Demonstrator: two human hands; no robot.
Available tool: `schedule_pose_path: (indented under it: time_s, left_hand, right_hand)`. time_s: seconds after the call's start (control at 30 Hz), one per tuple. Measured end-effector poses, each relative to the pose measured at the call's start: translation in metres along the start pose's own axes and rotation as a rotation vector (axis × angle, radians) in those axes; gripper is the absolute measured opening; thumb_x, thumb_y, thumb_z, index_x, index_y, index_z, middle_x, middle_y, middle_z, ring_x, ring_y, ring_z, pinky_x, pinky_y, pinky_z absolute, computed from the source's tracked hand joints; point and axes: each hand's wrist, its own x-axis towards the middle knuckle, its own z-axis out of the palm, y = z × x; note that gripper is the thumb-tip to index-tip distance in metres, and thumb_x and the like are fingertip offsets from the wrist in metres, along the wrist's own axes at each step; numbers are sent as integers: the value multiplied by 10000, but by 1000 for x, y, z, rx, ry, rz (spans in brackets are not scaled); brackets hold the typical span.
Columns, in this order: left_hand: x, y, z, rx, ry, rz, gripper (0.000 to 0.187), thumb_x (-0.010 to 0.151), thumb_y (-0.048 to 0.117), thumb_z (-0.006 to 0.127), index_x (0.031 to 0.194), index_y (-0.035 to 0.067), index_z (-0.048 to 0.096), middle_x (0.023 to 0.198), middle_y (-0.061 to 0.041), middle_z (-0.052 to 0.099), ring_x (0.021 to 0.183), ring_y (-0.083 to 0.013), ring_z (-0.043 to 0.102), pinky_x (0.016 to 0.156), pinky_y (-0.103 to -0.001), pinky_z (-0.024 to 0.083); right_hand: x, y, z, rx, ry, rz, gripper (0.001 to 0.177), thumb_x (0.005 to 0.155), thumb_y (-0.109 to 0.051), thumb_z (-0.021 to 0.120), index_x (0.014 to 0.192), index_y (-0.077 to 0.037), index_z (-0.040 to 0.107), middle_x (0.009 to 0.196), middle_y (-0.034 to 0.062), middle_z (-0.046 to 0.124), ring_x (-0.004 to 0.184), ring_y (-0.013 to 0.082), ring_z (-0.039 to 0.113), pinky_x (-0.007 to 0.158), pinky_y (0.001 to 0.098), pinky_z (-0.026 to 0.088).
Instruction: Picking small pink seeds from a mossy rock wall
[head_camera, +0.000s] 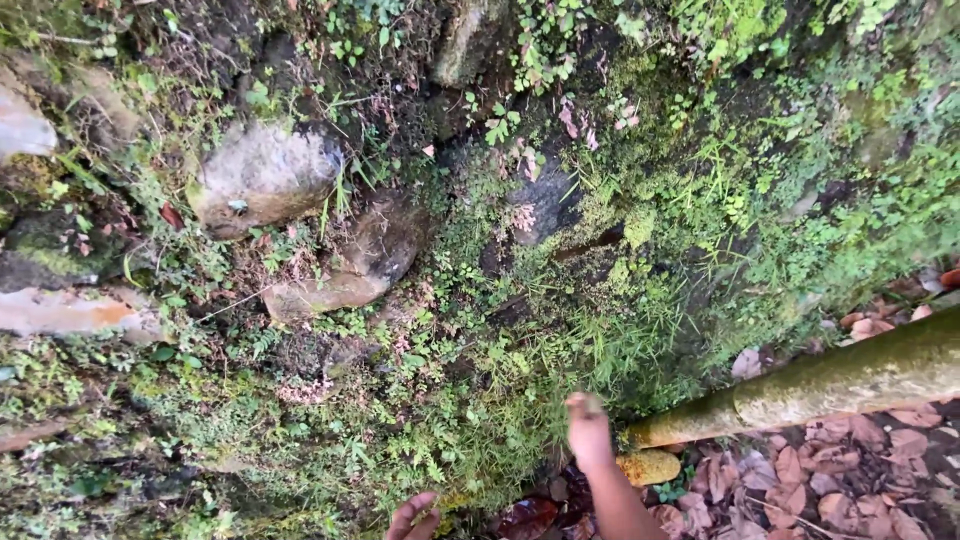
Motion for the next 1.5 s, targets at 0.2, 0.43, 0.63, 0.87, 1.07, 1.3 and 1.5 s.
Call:
schedule_pose_path:
  time_s: [0.2,0.43,0.63,0.87,1.07,1.3,1.5]
  left_hand:
    - [11,-3,7,57,60,17,352,772,53,825,1117,125,838,1230,-68,795,1157,-215,711,1049,-375,470]
    - [12,-11,9,4,-79,86,409,779,10,813,1168,136,805,1281,-113,760,1136,-305,765,982,-429,571]
    - [13,-13,16,-92,-23,-105,388,857,-57,696,1219,59,775,1131,-229,823,882,-344,784,788,-375,541]
    - [24,-33,19,46,-221,70,456,790,-5,817,1221,134,758,1269,-104,747,1095,-280,777,981,-429,585]
    - [-50,68,39,-18,-128,-287,392,902,94,720,1294,114,721,1349,-163,730,837,-256,691,621,-323,464]
    - [-93,147,68,0,-101,-293,326,963,68,640,1264,166,723,1315,-47,739,1152,-230,670,893,-372,509]
    - [-96,120,61,-123,-147,-240,240,947,92,642,1181,107,691,1486,4,638,1054,-225,641,762,-355,484]
  right_hand:
    - [28,-94,-72,-57,454,-241,344,1122,-316,426,951,-62,583,745,-5,522,557,138,456,430,304,396]
    - [53,-226,-94,621,-115,763,640,1011,-557,468,1337,-6,479,1314,170,577,1232,343,579,1079,417,468]
    - [84,-200,-77,880,-169,833,351,1097,-346,433,1207,-38,560,994,74,564,809,138,509,683,227,441]
    - [78,-179,-60,266,-7,581,333,1099,-113,373,1381,6,503,846,54,441,567,93,331,405,229,310]
    - [59,-99,-66,13,-138,361,224,1094,-77,421,923,-6,548,743,36,470,548,105,362,437,226,340]
    - [-11,-150,-28,422,-187,532,295,1084,-201,495,1286,-75,668,838,47,520,526,86,357,388,190,315]
    - [-19,-216,27,930,-434,856,438,1016,-441,588,1181,-37,629,965,24,637,710,71,571,670,158,511]
